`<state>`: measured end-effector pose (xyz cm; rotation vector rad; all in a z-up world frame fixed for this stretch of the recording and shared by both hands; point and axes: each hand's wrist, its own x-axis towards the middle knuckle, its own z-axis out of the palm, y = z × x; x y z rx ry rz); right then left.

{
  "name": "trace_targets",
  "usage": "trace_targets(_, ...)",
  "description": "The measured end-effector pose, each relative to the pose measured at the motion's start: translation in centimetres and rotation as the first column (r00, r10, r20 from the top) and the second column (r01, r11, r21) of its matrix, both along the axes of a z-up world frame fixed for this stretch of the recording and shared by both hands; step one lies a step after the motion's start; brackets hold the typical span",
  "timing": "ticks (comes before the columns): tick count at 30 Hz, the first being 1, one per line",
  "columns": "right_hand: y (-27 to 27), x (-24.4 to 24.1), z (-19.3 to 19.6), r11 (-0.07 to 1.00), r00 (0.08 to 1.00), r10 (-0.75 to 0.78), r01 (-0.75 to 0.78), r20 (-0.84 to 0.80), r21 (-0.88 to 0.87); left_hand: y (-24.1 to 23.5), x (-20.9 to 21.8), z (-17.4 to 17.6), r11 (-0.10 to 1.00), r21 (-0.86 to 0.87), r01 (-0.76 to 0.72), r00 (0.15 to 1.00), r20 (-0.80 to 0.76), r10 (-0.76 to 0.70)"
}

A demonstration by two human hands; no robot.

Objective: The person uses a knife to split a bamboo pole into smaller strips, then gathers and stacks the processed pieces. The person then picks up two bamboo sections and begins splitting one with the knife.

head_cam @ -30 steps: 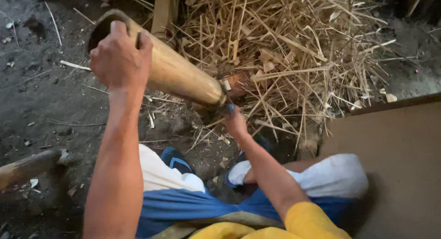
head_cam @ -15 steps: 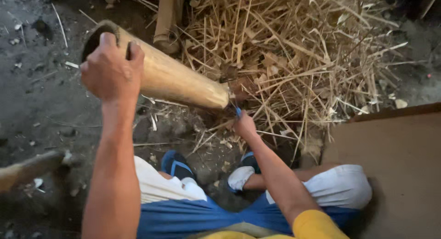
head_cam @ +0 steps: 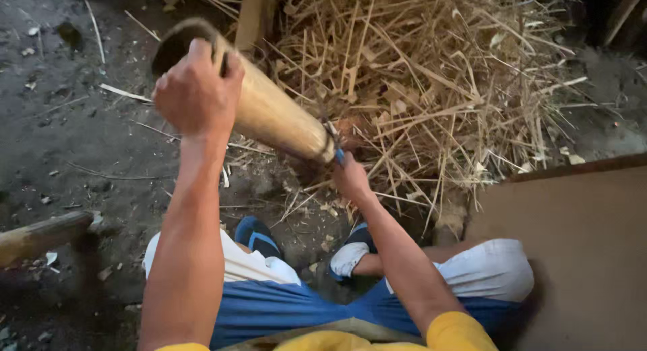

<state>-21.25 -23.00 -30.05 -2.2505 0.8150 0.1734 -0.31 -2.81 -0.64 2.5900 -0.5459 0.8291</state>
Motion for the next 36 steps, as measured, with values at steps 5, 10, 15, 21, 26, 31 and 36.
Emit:
trace_targets(5, 1.1, -0.5, -3.8, 0.985, 0.915, 0.170, -0.142, 0.366, -0.102, -0.2, 0.0, 0.5, 0.999, 0.049, 0.012, 0.996, 0.087, -0.016)
trace_targets(10, -2.1, -0.2, -9.5, 0.994, 0.994, -0.096, 0.099, -0.054, 0.045, 1.0, 0.6, 1.1, 0.997, 0.050, -0.053, 0.996, 0.079, 0.049)
trace_targets(15, 2.6, 0.9, -4.2, 0.995, 0.992, -0.068, 0.075, 0.106, -0.059, 1.9, 0.2, 0.0, 0.984, 0.055, -0.171, 0.985, 0.039, 0.169)
trace_targets(21, 0.1, -0.8, -7.4, 0.991, 0.992, -0.123, 0.124, 0.009, -0.047, 3.5, 0.6, -0.2, 0.992, 0.019, -0.128, 0.991, 0.030, 0.127)
trace_targets(26, -2.5, -1.7, -11.5, 0.986, 0.984, -0.168, 0.168, 0.050, 0.020, 4.6, -1.2, 0.6, 1.000, -0.030, -0.007, 0.993, -0.120, 0.004)
trace_targets(31, -0.1, -1.4, -5.6, 1.000, 0.990, -0.027, 0.028, 0.138, -0.006, 6.6, -1.9, 3.6, 0.944, 0.064, 0.324, 0.892, -0.354, -0.282)
trace_targets(36, 4.3, 2.4, 5.8, 0.987, 0.910, 0.151, -0.114, 0.385, -0.117, 3.0, -2.1, 3.9, 0.992, 0.088, 0.087, 0.913, -0.406, -0.044)
